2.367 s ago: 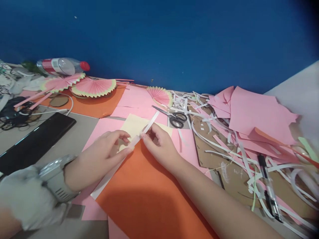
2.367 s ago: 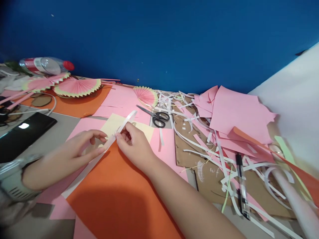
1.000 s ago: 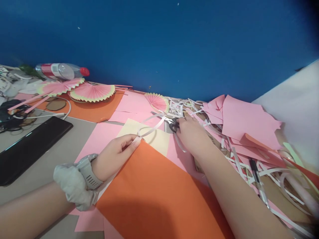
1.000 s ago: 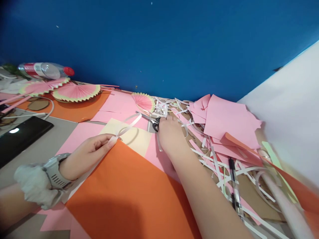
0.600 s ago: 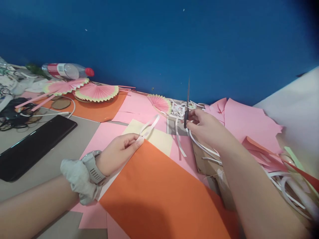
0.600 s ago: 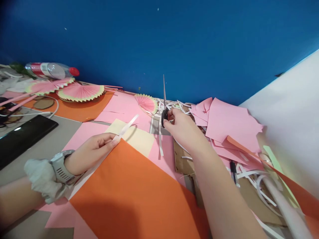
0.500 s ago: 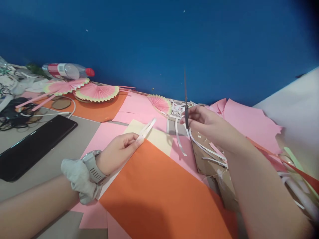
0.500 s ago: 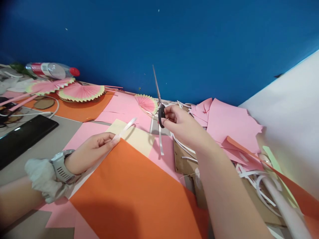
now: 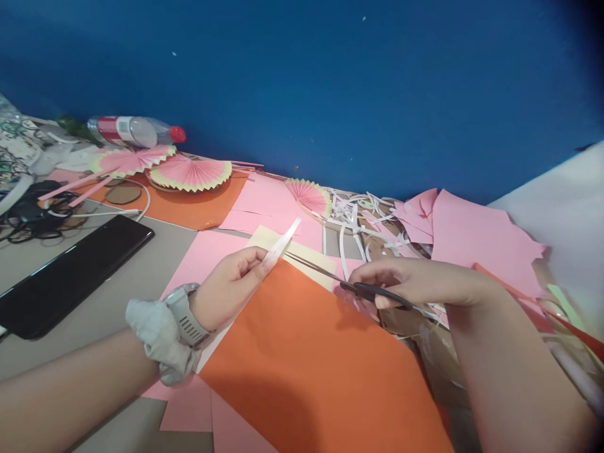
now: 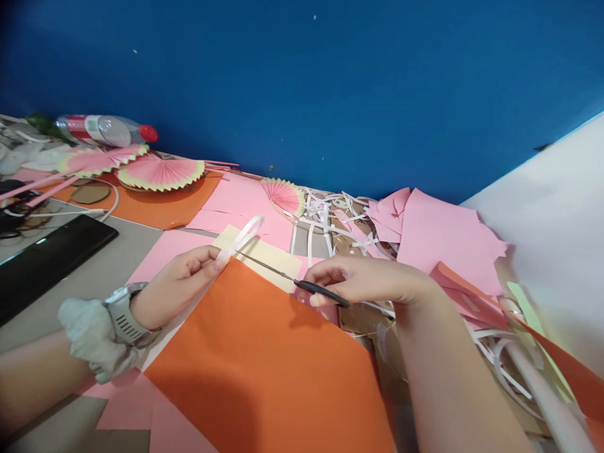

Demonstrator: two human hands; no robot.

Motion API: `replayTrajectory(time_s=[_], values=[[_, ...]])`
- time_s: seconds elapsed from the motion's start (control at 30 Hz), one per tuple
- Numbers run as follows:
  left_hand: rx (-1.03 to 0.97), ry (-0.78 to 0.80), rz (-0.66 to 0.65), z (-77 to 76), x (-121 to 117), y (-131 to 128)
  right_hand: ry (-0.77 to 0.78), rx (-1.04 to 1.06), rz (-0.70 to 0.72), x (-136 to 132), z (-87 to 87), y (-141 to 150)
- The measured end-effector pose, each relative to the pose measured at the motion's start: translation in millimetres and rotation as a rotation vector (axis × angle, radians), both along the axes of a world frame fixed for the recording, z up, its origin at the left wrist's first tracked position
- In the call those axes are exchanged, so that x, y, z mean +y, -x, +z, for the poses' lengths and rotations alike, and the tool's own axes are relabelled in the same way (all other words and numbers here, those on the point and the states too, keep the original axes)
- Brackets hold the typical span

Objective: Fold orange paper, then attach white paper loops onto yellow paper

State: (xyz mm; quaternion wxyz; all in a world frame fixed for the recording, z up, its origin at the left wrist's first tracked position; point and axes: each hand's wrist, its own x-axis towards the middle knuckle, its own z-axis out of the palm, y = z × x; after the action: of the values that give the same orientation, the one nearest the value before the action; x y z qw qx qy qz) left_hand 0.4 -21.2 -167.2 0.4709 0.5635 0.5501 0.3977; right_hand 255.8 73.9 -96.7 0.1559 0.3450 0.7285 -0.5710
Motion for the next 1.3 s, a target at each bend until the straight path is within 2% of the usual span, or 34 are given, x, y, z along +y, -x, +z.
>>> replayTrajectory(time_s=[0.2, 0.4, 0.83, 1.3], values=[[0.001, 0.006, -0.034, 2.2, -1.3, -0.2, 0.062, -0.020, -0.038, -0.5, -5.2, -0.3], [0.001, 0.020, -0.035, 4.1, -2.1, -0.7, 0.080, -0.004, 0.017, 2.4, -11.8, 0.7], [-0.029, -0.015, 0.000, 1.6, -2.2, -0.6, 0.038, 0.097, 0.056, -1.2, -22.7, 14.8], [-0.109, 0.020, -0.021, -2.4, -3.0, -1.2, 0.061, 0.128, -0.025, -8.3, -26.4, 28.6]])
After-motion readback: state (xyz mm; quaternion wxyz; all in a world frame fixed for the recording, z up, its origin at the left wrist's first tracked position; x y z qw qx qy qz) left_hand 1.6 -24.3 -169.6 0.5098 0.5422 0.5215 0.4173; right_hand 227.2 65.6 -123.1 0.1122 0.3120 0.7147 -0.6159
